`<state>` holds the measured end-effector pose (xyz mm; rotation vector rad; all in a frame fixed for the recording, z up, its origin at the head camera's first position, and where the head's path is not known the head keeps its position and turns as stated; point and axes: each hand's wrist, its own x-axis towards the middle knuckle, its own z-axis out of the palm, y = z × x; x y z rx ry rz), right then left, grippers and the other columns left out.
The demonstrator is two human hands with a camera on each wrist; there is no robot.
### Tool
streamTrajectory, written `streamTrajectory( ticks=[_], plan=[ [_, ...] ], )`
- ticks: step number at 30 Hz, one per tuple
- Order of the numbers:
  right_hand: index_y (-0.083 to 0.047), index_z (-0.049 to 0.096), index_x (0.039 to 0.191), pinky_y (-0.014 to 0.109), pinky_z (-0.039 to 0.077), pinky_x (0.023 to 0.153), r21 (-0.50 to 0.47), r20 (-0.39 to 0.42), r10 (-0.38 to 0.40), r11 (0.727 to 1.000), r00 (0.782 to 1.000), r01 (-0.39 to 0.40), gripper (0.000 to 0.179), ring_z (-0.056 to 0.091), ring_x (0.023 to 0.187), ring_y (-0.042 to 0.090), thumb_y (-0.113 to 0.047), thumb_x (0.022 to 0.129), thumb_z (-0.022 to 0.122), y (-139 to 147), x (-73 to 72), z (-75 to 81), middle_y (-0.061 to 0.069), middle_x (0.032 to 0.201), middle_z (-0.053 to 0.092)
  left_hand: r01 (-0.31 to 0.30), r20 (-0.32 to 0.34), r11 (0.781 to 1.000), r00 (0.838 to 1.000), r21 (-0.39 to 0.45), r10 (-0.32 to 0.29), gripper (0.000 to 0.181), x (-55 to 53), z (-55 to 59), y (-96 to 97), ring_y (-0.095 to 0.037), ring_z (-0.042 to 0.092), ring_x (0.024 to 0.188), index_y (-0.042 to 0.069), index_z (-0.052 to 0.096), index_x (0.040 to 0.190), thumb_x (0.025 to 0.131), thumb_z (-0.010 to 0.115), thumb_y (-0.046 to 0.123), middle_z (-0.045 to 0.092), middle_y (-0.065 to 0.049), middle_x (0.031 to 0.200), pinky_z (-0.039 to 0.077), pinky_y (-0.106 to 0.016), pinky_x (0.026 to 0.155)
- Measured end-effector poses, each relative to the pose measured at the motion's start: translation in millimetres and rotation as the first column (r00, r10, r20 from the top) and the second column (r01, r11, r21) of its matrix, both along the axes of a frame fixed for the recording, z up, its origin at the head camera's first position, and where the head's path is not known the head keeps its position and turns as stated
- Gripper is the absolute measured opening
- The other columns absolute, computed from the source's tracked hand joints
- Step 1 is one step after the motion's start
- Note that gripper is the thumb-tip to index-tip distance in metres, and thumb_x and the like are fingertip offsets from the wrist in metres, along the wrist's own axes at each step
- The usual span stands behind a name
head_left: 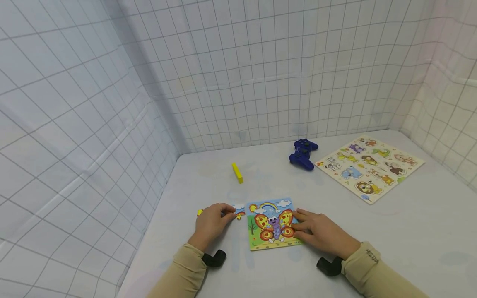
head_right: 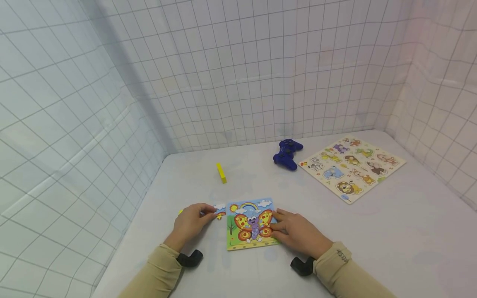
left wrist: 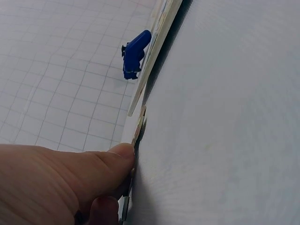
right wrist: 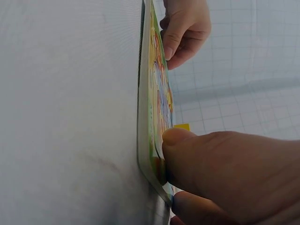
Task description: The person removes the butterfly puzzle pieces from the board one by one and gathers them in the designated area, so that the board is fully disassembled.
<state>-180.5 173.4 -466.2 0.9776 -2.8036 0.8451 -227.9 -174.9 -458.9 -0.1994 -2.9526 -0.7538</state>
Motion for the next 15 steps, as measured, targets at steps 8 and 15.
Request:
streamTrajectory(
  ticks=[8,15],
  plan=[
    [-0.008,0.076,0.122,0.057,0.047,0.106,-0.006,-0.001,0.005,1.000,1.000,-0.005,0.031,0.052,0.139,0.039,-0.026,0.098,0.071,-0.5,0.7,0.6,0.019,0.145,0.059,0.000,0.007,1.000,1.000,0.005,0.000,0.011,-1.2,-2.4,-0.7,-0.008,0.062,0.082,0.027,0.079,0.103,0.093,0.078,0.030,0.073,0.009,0.098,0.050,-0.031,0.069],
    [-0.008,0.075,0.123,0.056,0.046,0.107,-0.004,0.012,0.002,1.000,1.000,-0.002,0.032,0.051,0.140,0.038,-0.028,0.099,0.070,0.4,0.8,0.4,0.018,0.146,0.058,-0.023,0.006,1.000,1.000,-0.002,0.023,0.013,2.0,1.4,2.3,-0.008,0.063,0.082,0.026,0.079,0.105,0.093,0.078,0.031,0.073,0.008,0.100,0.049,-0.030,0.068]
  ],
)
